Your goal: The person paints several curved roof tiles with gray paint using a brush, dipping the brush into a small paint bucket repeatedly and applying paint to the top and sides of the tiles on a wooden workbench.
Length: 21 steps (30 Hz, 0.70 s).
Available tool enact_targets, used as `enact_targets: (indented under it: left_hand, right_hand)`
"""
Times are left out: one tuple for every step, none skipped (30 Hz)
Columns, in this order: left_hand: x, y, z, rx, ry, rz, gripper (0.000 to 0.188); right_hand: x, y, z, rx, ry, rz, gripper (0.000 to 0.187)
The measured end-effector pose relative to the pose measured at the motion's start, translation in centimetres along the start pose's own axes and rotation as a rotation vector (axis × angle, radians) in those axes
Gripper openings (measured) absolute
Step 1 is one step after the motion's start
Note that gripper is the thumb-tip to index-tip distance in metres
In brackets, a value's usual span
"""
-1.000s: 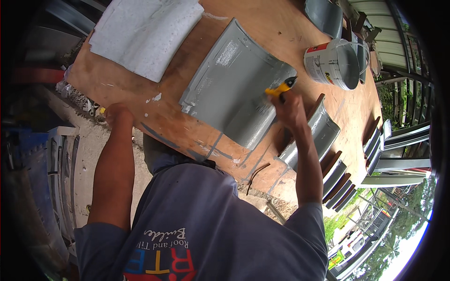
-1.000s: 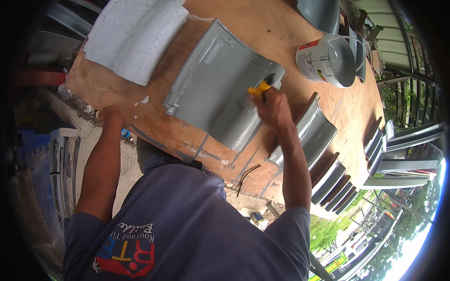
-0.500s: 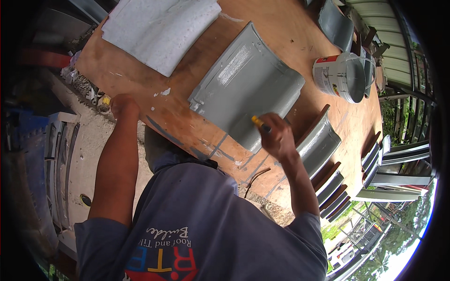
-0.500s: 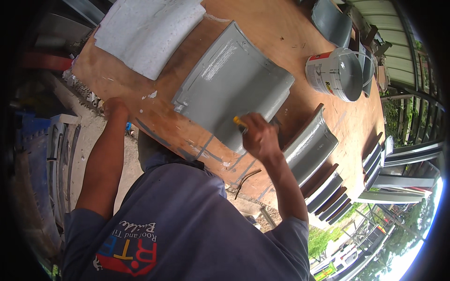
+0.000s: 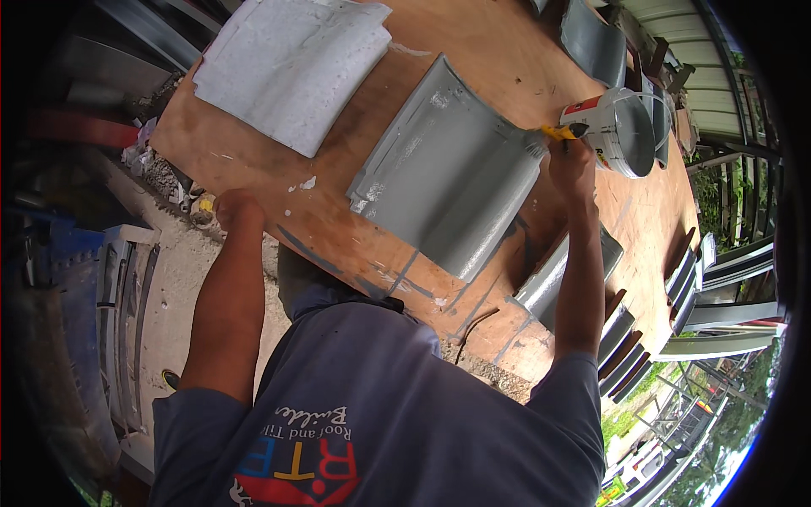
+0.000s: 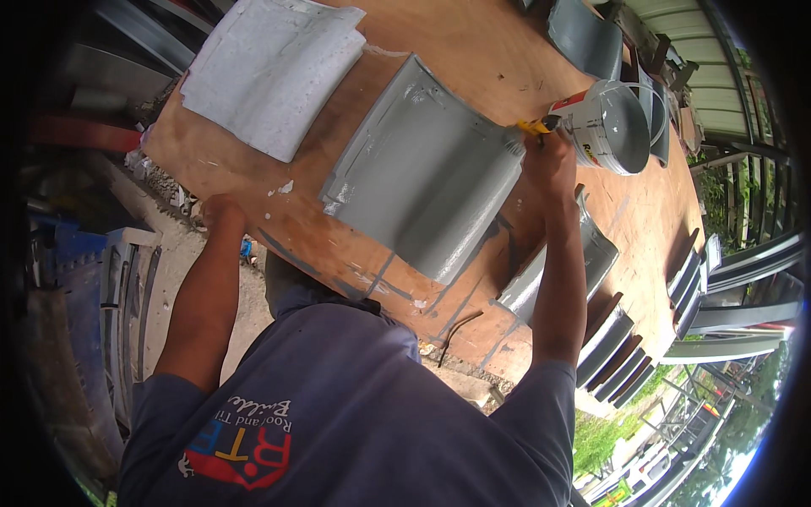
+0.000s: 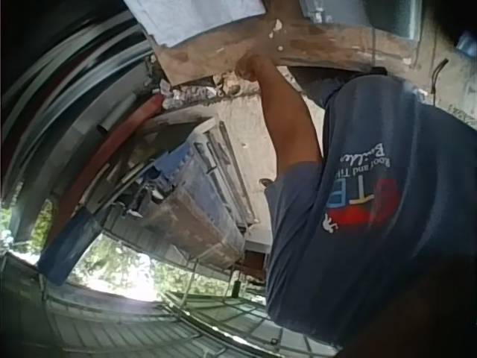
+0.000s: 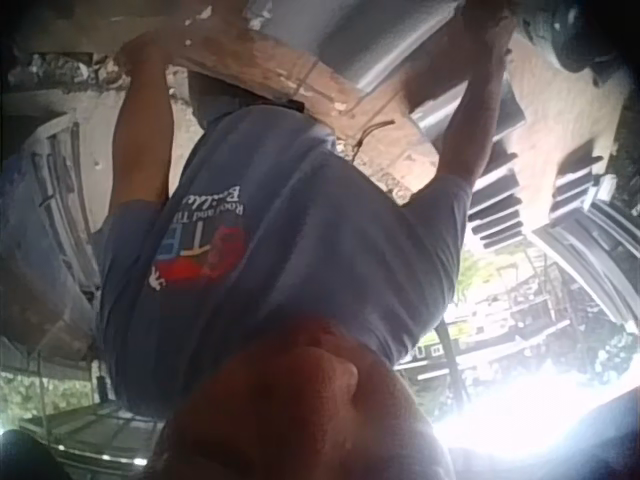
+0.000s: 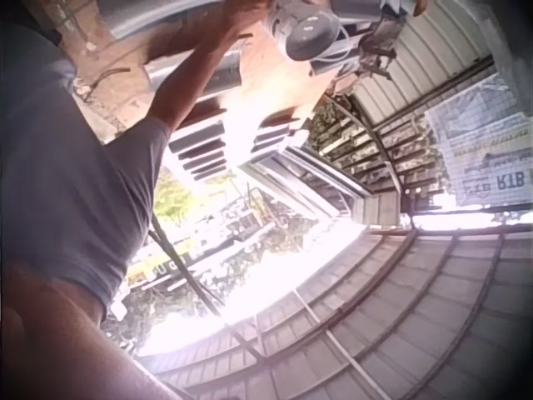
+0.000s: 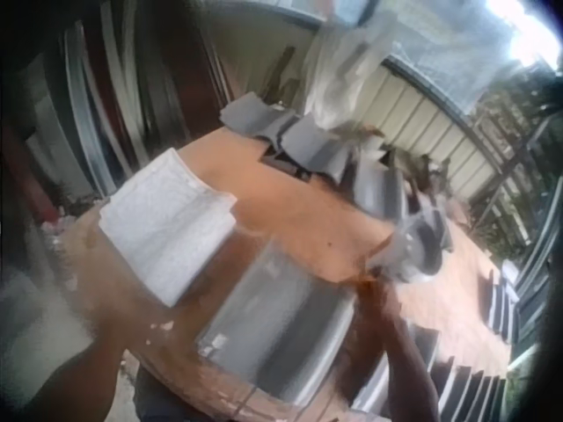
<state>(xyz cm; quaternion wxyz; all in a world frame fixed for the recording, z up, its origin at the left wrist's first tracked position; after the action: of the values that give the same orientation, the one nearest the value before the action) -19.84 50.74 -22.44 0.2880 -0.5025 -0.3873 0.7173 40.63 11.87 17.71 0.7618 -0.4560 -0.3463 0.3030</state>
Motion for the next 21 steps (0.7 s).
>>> enact_targets:
  left_hand:
    - [-0.4, -0.1, -0.1, -0.113, -0.015, 0.012, 0.068]
    - [-1.2, -0.3, 0.4, -0.169, -0.043, 0.022, 0.068]
    - [-1.9, -0.4, 0.8, -0.224, -0.069, 0.031, 0.069]
    - [-3.3, -1.5, 0.7, -0.304, -0.114, 0.004, 0.069]
    - [-4.5, -2.5, -0.1, -0.376, -0.143, -0.022, 0.069]
    - [-5.7, -3.4, -1.2, -0.363, -0.143, -0.014, 0.069]
    - [-6.7, -4.4, -2.5, -0.317, -0.104, -0.013, 0.068]
    - [-7.1, -4.9, -3.3, -0.272, -0.065, -0.018, 0.067]
    - [-6.6, -4.5, -3.0, -0.266, -0.074, -0.017, 0.067]
    - [-5.6, -3.9, -2.4, -0.18, -0.075, -0.013, 0.066]
    - [-4.1, -3.0, -0.8, -0.135, -0.083, -0.017, 0.065]
    - [-2.7, -2.1, 0.7, -0.088, -0.089, -0.022, 0.065]
    - [-0.6, -1.5, 3.0, -0.075, -0.074, -0.036, 0.064]
    - [-0.4, -1.6, 2.6, -0.067, -0.047, -0.038, 0.064]
    - [-0.2, -1.9, 2.8, -0.06, -0.028, -0.043, 0.064]
    - [-2.0, -2.6, 2.5, -0.211, -0.127, -0.061, 0.059]
    - [-4.0, -3.9, 1.6, -0.287, -0.153, -0.069, 0.057]
    - [-6.3, -5.5, 0.1, -0.359, -0.169, -0.078, 0.056]
    - [-8.7, -6.7, -4.1, 0.007, 0.136, 0.032, 0.049]
    - [-11.1, -6.8, -6.5, 0.383, 0.423, 0.122, 0.043]
    - [-11.0, -7.4, -5.8, 0.381, 0.425, 0.077, 0.039]
  right_hand:
    - [0.2, -0.8, 0.3, -0.097, -0.104, -0.123, 0.014]
    - [0.4, -0.5, 1.7, -0.089, -0.116, -0.106, 0.014]
    - [-0.2, -0.5, 3.4, -0.082, -0.14, -0.11, 0.014]
    - [-1.3, -0.7, 5.4, -0.077, -0.16, -0.116, 0.015]
    - [-3.1, -0.4, 5.5, -0.075, -0.07, -0.086, 0.016]
    - [-5.5, 0.2, 6.0, -0.068, -0.027, -0.031, 0.017]
    - [-7.8, 0.6, 6.5, -0.062, 0.013, 0.024, 0.018]
    - [-10.0, 1.0, 8.7, -0.042, -0.117, 0.047, 0.024]
    - [-12.1, 1.5, 10.7, -0.007, -0.149, 0.073, 0.029]
    - [-14.2, 2.2, 12.0, 0.083, -0.127, 0.135, 0.036]
    - [-15.7, 2.6, 14.3, 0.119, -0.18, 0.179, 0.039]
    - [-17.2, 3.3, 15.7, 0.206, -0.183, 0.213, 0.039]
    - [-18.1, 3.8, 16.8, 0.293, -0.141, 0.286, 0.037]
    - [-18.9, 4.3, 17.7, 0.347, -0.138, 0.335, 0.032]
    - [-19.0, 4.6, 17.9, 0.427, -0.06, 0.408, 0.029]
    - [-18.8, 4.7, 17.8, 0.487, 0.033, 0.47, 0.026]
    - [-18.5, 4.2, 17.0, 0.49, 0.052, 0.438, 0.023]
    - [-17.8, 3.6, 15.7, 0.492, 0.081, 0.398, 0.02]
    - [-16.8, 2.5, 14.0, 0.495, 0.151, 0.33, 0.016]
    - [-15.5, 1.7, 12.2, 0.501, 0.192, 0.302, 0.016]
    - [-14.2, 1.2, 10.2, 0.45, 0.198, 0.208, 0.017]
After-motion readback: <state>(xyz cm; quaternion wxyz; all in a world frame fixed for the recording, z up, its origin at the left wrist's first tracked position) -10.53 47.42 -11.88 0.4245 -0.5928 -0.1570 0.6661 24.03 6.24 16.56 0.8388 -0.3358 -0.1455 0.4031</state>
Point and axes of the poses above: each hand's wrist, its own x-axis towards the middle knuckle, its own y-axis out of the palm, z = x × y, the point moved 9 cm from there along x, towards the middle knuckle
